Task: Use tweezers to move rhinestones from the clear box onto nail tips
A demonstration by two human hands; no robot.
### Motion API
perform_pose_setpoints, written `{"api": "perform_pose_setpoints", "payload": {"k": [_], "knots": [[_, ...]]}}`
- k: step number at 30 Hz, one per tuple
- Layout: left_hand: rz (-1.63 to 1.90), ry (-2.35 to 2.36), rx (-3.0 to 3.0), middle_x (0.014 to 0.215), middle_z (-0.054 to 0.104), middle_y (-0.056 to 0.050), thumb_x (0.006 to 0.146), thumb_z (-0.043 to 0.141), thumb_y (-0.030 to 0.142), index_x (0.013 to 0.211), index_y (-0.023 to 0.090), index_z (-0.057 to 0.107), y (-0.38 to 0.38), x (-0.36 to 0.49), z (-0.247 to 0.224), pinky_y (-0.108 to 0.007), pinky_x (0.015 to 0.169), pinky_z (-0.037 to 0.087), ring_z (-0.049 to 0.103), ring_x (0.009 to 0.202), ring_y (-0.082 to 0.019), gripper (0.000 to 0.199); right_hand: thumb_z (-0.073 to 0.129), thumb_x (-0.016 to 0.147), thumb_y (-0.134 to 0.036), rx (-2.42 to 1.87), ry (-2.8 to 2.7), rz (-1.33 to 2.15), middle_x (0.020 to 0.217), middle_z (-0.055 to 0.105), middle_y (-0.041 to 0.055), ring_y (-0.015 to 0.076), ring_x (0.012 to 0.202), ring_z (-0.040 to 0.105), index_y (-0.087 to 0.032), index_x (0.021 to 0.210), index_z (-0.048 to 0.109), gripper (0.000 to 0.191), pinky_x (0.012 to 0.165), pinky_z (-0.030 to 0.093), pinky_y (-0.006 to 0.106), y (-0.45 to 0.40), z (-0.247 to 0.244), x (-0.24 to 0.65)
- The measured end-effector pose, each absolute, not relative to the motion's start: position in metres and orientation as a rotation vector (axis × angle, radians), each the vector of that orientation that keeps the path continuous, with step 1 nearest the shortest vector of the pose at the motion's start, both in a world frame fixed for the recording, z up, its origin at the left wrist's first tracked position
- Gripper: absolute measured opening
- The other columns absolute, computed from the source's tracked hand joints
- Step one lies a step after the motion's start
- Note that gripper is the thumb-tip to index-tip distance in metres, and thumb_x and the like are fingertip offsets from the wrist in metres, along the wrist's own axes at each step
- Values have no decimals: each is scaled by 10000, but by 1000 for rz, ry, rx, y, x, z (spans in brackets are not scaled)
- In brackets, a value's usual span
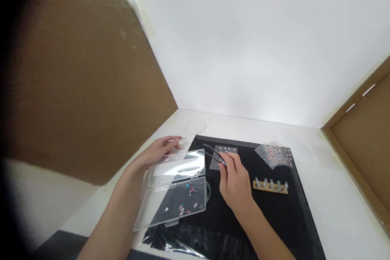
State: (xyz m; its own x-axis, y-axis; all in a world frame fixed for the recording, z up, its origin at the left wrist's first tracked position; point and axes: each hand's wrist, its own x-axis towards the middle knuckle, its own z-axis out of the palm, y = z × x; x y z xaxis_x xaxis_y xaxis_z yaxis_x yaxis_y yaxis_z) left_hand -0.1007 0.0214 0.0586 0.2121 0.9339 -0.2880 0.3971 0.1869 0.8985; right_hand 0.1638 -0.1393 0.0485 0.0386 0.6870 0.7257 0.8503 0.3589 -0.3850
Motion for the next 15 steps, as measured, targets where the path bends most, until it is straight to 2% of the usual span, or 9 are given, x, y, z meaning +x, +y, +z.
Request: {"api": "perform_pose_setpoints", "payload": {"k": [5,10,15], "knots": [[668,1482,1340,920,773,-96,701,765,724,1115,167,733,26,-107,53,-236,492,437,652,653,-165,695,422,1079,-220,-1387,-1675,-177,1083,702,101,189,954,734,-214,1253,639,279,779,615,297,-140,49,164],[775,1619,1252,941,797,-96,828,719,567,1120,183,729,30,-110,50,-214,467,444,717,652,-171,482,402,1090,-237,-1413,-1659,-150,1088,707,100,183,942,734,-212,1232,631,271,774,611,292,-140,49,165],[825,1738,1187,918,799,-108,901,653,418,1100,144,709,37,-116,44,-220,486,494,724,591,-158,343,411,1086,-239,-1410,-1681,-110,1072,715,93,183,940,737,-212,1219,639,265,795,613,297,-139,51,164]]}}
